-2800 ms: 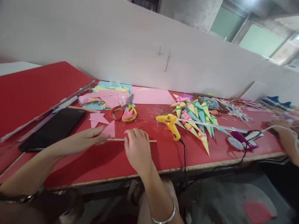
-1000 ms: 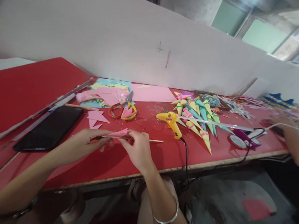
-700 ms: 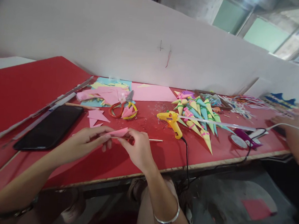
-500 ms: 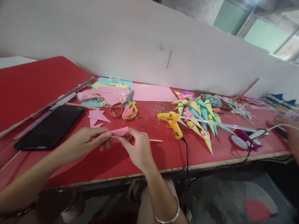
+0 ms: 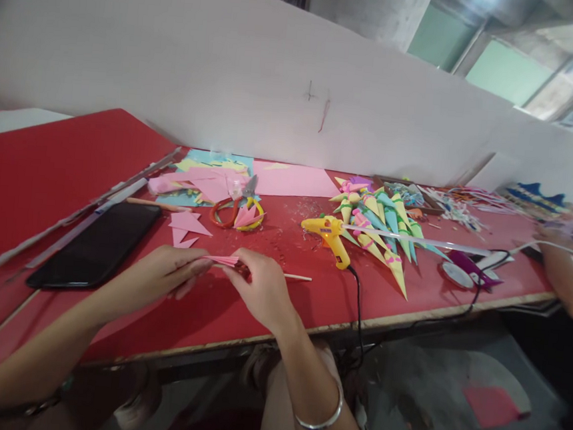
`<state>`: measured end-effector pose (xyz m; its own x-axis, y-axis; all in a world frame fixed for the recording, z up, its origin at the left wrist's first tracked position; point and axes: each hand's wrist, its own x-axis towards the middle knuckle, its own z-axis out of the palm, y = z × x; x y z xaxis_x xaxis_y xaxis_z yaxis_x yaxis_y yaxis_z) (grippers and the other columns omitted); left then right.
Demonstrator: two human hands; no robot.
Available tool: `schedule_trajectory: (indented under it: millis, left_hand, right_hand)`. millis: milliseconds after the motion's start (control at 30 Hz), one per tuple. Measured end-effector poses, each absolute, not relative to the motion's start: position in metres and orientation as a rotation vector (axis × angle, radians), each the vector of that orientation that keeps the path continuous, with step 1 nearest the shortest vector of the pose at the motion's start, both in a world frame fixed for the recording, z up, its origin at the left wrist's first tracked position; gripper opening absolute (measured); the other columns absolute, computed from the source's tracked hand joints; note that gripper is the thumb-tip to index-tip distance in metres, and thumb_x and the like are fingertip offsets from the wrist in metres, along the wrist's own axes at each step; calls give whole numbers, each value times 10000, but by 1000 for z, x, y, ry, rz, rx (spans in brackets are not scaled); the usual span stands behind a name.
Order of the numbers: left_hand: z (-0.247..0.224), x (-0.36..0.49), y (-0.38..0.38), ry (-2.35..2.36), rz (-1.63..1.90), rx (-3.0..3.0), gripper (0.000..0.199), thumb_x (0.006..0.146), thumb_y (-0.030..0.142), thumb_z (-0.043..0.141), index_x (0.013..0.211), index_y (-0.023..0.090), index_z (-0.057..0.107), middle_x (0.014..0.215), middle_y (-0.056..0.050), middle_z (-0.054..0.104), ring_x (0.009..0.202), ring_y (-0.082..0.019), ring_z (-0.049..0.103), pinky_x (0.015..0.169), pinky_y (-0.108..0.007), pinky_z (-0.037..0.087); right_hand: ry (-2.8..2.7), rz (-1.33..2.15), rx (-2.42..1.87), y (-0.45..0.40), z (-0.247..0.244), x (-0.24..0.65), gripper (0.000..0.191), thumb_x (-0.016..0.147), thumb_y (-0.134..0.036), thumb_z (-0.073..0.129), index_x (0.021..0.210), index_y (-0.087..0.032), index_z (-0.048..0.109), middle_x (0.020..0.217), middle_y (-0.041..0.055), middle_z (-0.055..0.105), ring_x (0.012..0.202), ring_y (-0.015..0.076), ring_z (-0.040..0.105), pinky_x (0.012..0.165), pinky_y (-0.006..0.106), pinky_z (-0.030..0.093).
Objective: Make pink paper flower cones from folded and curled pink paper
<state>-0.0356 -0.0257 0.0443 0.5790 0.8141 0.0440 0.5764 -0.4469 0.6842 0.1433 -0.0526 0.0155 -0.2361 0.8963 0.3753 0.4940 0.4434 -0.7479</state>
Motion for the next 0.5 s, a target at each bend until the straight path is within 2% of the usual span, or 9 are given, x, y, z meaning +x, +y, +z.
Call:
schedule_trajectory:
  millis: [200, 500]
  left_hand:
    - [45, -36, -25, 1079, 442, 2009, 390, 855, 447, 331, 576, 195, 438, 408, 49, 499, 383, -103, 461, 459, -213, 372]
    - [41, -36, -24, 1078, 432, 1951, 387, 848, 474, 323, 586, 203, 410, 358, 74, 436, 358, -94, 409, 445, -206, 353]
  right_hand:
    - [-2093, 329, -1329, -53, 14, 140, 138, 853, -259, 520, 849, -159, 615, 686, 17, 629, 606, 138, 551, 557, 227, 331]
    - [-2200, 204, -1357, -52, 16, 140, 186, 890, -282, 487, 886, -171, 636, 817, 47, 696, 739, 166, 623, 642, 241, 370]
